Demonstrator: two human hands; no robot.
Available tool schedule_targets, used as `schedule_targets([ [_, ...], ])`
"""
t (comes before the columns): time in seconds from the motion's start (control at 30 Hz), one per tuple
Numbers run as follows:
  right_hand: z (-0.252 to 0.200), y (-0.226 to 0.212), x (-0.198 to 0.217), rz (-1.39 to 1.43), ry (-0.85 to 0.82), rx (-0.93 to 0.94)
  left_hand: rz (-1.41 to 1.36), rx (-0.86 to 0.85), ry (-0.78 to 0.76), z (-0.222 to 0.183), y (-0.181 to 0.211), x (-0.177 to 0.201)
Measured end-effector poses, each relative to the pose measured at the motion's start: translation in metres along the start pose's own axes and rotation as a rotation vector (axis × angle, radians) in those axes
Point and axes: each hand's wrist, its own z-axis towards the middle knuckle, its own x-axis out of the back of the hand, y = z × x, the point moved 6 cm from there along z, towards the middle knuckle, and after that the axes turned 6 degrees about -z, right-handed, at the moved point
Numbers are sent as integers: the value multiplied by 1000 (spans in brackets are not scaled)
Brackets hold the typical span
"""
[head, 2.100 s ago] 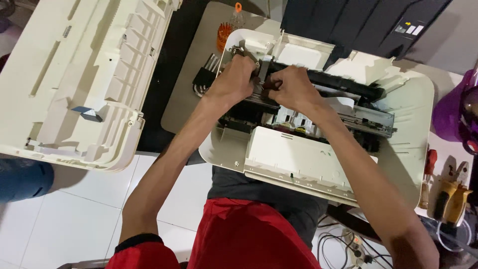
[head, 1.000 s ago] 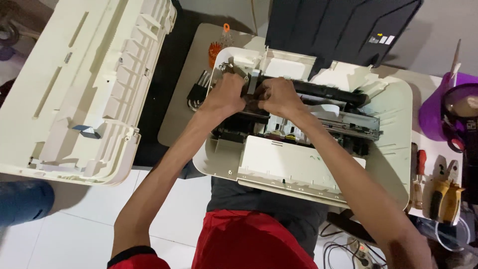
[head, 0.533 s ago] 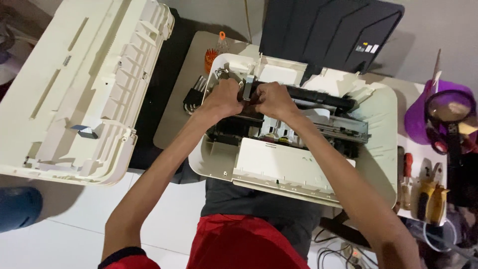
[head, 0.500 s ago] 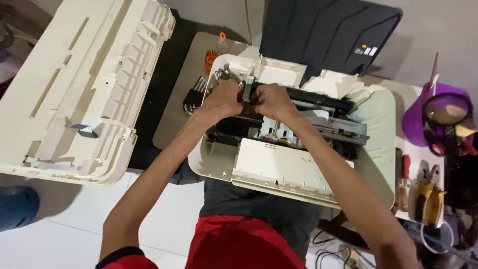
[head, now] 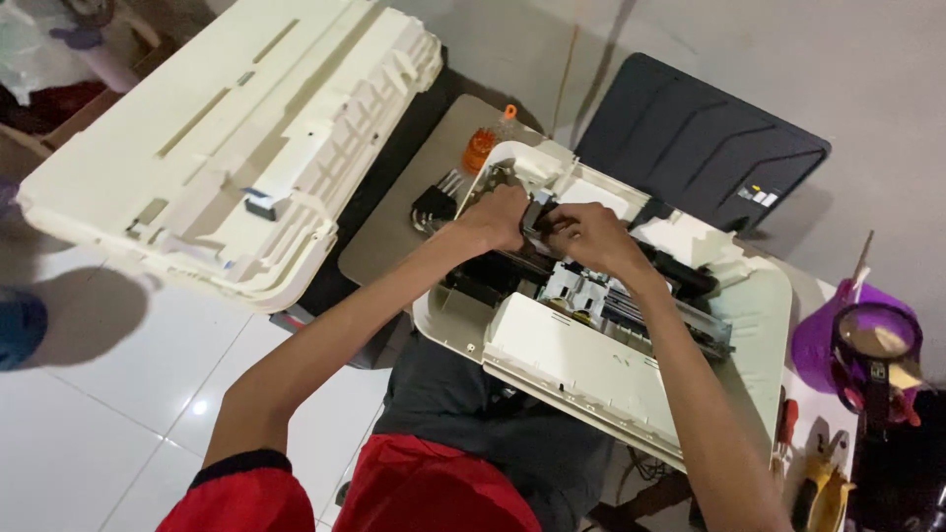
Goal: Repairing a printer by disassembling internal components and cleaning a circuit board with a brush
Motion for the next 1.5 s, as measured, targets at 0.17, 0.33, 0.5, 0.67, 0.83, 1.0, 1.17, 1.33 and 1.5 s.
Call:
schedule_targets([
  [0.17,25,19,-9,14,114,86,-41,-7,10,-6,0,2],
  [0.33,69,74,-39,-80,146,26,-30,24,11,-5,3,7],
  [0.5,59,52,-36,-84,165,24,-53,42,17,-14,11,11],
  [0.67,63,61,-44,-19,152,111,25,61,0,-2,10,11],
  [0.83,51,90,-42,333,63,81,-39,-24,17,-15,15,14],
  [1.0,26,46,-19,-22,75,256,-34,8,-34,-9,13,4],
  [1.17,66,117,-53,-103,206,462,22,-26,-16,5,-3,-10],
  [1.33,75,144,-73,-124,293,567,-36,-9,-74,-17,21,6],
  [1.5,78,114,-58,-271,320,557,18,-35,-127,-3,19,-2],
])
